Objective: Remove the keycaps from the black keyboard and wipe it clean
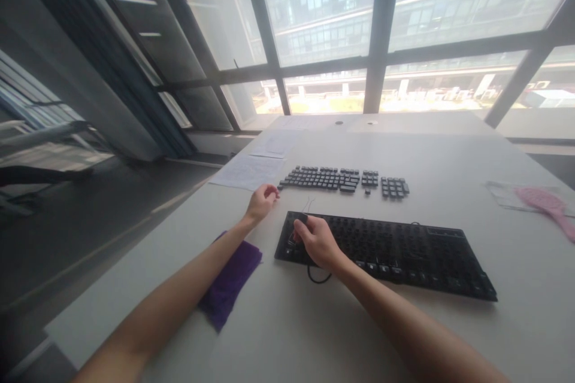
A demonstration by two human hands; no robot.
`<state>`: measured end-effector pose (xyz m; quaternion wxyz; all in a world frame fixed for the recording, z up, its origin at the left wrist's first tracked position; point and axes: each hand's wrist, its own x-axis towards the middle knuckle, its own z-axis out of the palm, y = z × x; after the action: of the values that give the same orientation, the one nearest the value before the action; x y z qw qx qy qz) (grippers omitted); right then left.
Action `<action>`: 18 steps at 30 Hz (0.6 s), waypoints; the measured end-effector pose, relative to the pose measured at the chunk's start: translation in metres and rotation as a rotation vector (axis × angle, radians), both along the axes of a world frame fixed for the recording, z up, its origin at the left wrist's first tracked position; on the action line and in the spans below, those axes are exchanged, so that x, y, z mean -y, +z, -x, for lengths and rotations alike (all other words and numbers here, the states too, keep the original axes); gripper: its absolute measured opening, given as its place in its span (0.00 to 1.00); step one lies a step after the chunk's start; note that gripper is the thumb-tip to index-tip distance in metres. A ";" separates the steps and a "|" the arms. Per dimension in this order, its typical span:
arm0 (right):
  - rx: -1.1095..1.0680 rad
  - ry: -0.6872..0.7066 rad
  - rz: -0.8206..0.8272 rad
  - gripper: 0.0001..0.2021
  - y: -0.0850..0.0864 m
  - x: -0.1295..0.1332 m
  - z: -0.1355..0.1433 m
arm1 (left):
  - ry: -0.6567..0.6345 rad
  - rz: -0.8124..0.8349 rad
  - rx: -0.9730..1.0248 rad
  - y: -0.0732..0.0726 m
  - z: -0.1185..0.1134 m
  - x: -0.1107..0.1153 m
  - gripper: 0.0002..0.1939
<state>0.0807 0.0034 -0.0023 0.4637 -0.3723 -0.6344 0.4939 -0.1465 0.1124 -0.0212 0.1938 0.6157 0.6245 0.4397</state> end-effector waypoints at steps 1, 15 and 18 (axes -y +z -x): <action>-0.001 -0.001 0.001 0.20 0.000 0.000 0.000 | 0.011 0.020 0.016 0.000 0.003 0.004 0.06; -0.004 -0.005 -0.022 0.20 -0.002 0.000 -0.001 | -0.062 0.123 0.318 0.007 -0.019 0.013 0.08; -0.014 0.000 -0.017 0.20 -0.002 0.001 -0.001 | -0.015 0.137 0.324 0.000 -0.023 0.004 0.06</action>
<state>0.0822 0.0027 -0.0044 0.4714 -0.3648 -0.6353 0.4910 -0.1234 0.1086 -0.0215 0.3366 0.5266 0.6091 0.4883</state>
